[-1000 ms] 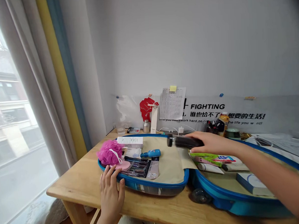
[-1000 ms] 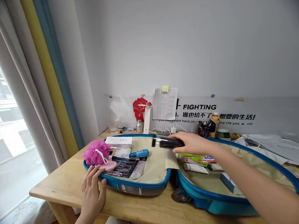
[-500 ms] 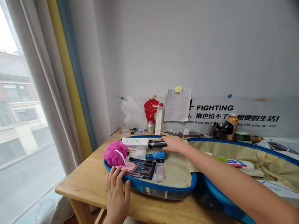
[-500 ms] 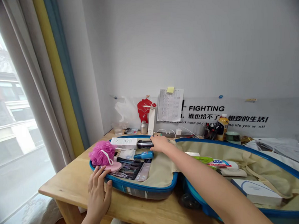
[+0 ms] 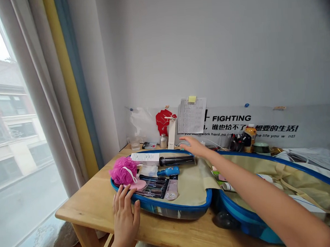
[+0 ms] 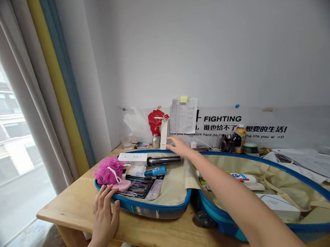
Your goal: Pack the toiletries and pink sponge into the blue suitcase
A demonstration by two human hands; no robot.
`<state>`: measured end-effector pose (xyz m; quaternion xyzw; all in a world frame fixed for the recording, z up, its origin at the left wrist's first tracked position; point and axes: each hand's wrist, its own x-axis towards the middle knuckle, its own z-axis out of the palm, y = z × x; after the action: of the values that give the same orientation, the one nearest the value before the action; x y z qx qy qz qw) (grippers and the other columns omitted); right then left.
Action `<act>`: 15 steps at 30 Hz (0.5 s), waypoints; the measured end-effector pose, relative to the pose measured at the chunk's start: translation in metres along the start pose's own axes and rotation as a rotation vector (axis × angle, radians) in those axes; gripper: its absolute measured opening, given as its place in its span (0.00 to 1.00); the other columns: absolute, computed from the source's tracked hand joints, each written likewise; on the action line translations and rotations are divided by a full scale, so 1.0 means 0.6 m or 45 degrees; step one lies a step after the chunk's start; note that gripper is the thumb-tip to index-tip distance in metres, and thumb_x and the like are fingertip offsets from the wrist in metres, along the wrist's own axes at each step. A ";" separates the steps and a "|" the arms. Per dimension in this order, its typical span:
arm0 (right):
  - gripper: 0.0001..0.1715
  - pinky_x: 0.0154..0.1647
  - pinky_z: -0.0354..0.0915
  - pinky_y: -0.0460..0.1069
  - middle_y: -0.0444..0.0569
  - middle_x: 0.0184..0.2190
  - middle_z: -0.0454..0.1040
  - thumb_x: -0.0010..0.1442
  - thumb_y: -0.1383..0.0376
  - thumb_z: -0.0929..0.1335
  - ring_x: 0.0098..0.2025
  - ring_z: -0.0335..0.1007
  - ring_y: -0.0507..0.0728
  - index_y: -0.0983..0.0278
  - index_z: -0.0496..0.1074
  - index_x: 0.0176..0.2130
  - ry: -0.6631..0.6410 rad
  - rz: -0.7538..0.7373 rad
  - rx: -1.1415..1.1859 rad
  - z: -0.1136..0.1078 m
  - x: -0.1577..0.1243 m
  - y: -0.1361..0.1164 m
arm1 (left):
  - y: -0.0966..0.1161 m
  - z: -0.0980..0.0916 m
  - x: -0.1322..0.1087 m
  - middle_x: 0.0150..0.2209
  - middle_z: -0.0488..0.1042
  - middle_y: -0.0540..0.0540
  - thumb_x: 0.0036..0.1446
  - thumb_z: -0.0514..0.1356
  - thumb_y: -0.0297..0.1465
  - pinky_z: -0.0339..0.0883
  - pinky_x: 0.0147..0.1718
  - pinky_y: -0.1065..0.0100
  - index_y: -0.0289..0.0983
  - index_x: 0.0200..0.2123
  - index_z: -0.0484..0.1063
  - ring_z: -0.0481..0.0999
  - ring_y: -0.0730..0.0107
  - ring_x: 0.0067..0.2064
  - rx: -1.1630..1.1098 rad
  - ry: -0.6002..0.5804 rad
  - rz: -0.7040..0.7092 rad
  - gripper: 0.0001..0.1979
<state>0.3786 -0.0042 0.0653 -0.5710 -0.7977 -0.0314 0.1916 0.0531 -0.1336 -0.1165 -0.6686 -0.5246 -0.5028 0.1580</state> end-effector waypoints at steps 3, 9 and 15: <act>0.24 0.56 0.62 0.60 0.54 0.56 0.67 0.66 0.53 0.61 0.55 0.65 0.58 0.63 0.65 0.55 0.034 0.166 0.029 -0.049 -0.022 0.080 | 0.000 0.001 0.000 0.57 0.66 0.38 0.63 0.49 0.34 0.48 0.63 0.46 0.39 0.53 0.64 0.53 0.54 0.66 0.006 0.001 0.012 0.17; 0.15 0.47 0.67 0.54 0.48 0.37 0.75 0.59 0.56 0.68 0.40 0.72 0.53 0.65 0.73 0.38 -0.305 0.366 0.049 -0.078 -0.139 0.208 | 0.000 0.000 0.000 0.57 0.65 0.39 0.63 0.49 0.34 0.47 0.63 0.46 0.39 0.53 0.64 0.54 0.54 0.66 -0.004 0.010 0.024 0.17; 0.13 0.37 0.68 0.48 0.51 0.36 0.78 0.48 0.61 0.68 0.36 0.74 0.57 0.61 0.76 0.34 -0.523 0.365 0.147 -0.057 -0.214 0.216 | -0.001 0.000 0.000 0.57 0.65 0.38 0.63 0.48 0.34 0.47 0.63 0.47 0.39 0.54 0.64 0.53 0.54 0.66 0.005 0.015 0.038 0.17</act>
<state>0.5429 -0.0839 0.0309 -0.6607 -0.7314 0.1581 0.0602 0.0525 -0.1332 -0.1170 -0.6729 -0.5149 -0.5032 0.1699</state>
